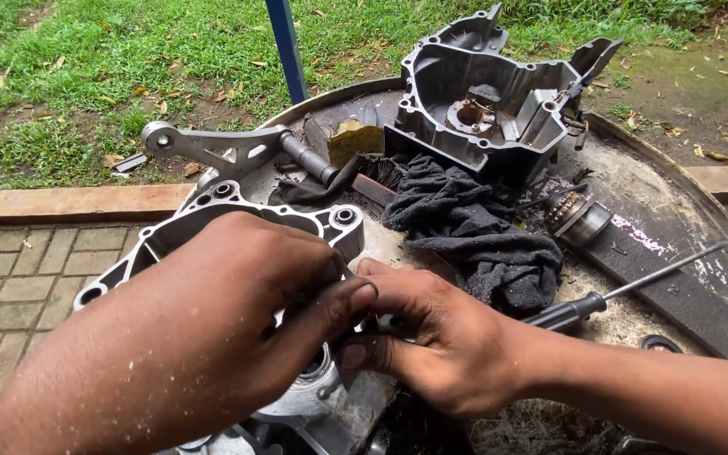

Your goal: The person uses a metal file to smooth the edges of a disassembled engine casing, then fits a black rubber seal into a circular groove on the casing. The work is performed on a metal drum surface outdoors with other engine parts and tools nearby.

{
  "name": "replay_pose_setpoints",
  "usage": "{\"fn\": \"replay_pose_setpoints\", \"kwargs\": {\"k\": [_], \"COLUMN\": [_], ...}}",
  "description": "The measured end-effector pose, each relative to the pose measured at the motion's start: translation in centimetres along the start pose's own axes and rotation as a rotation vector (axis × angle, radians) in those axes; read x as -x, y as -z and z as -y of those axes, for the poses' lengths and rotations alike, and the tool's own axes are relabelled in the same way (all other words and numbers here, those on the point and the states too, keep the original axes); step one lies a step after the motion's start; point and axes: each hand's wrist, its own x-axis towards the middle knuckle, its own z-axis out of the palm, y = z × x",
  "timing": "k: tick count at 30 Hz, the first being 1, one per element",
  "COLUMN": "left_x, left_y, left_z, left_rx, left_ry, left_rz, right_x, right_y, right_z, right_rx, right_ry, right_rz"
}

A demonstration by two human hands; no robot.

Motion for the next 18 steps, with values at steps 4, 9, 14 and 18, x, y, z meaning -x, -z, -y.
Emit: {"fn": "replay_pose_setpoints", "kwargs": {"k": [4, 9, 14, 18], "left_x": [-0.3, -0.2, -0.8, -0.7], "left_y": [-1.1, -1.2, -1.5, -1.5], "left_z": [1.0, 1.3, 1.5, 1.8], "left_rx": [0.068, 0.147, 0.157, 0.085], "left_ry": [-0.223, -0.249, -0.218, -0.115], "left_rz": [-0.096, -0.106, -0.069, -0.011], "right_x": [-0.3, -0.6, -0.9, -1.2], "right_y": [-0.1, -0.3, -0.2, 0.0], "right_z": [-0.2, -0.1, 0.0, 0.1], "right_rx": [-0.009, 0.021, 0.078, 0.100], "right_ry": [0.052, 0.034, 0.025, 0.007], "right_rz": [-0.026, -0.025, -0.019, 0.016]}}
